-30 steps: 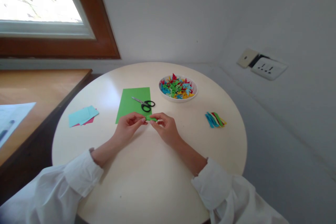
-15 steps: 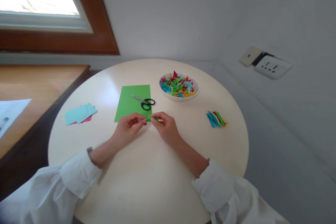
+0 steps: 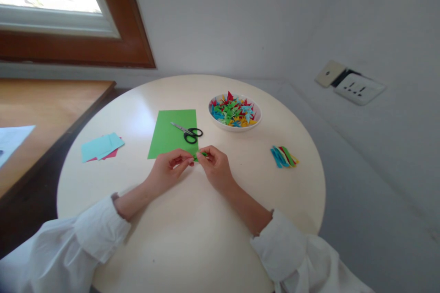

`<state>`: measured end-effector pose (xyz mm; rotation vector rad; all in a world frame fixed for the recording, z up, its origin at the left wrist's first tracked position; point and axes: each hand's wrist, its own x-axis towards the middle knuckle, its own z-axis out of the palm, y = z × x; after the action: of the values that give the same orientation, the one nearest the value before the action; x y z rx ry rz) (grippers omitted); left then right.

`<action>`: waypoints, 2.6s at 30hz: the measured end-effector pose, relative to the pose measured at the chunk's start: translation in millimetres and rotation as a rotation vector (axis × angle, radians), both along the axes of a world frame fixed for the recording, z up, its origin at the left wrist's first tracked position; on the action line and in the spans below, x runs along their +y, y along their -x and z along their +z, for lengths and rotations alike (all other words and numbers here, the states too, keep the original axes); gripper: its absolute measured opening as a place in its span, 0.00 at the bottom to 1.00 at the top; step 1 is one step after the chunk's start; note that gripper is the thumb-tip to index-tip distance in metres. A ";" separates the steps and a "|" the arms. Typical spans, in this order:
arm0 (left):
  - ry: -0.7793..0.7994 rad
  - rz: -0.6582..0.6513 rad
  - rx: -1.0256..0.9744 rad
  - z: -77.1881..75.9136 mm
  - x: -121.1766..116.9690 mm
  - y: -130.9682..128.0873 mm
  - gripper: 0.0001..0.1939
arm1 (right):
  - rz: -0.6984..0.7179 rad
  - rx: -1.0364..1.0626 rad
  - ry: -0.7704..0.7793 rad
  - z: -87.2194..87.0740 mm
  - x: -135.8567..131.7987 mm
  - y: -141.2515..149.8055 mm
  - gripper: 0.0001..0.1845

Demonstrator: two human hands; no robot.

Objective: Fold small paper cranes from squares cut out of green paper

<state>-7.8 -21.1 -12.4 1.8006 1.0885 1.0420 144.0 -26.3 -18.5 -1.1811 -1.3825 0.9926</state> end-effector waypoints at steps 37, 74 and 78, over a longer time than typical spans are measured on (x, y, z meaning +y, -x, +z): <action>0.030 0.079 0.005 -0.6 -3.6 -0.7 0.03 | -0.079 -0.147 -0.181 -1.6 -3.4 2.4 0.05; 0.429 0.019 -0.451 6.5 -5.3 -6.1 0.13 | -0.119 -0.229 -0.352 -3.2 -5.0 0.9 0.03; 0.581 0.058 -0.481 11.5 -4.5 -5.8 0.18 | -0.130 -0.215 -0.352 -2.4 -5.8 -0.2 0.02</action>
<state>-2.0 -25.6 -0.9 0.9990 1.0058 0.9912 144.2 -32.1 -20.9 -1.1153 -1.5527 0.5140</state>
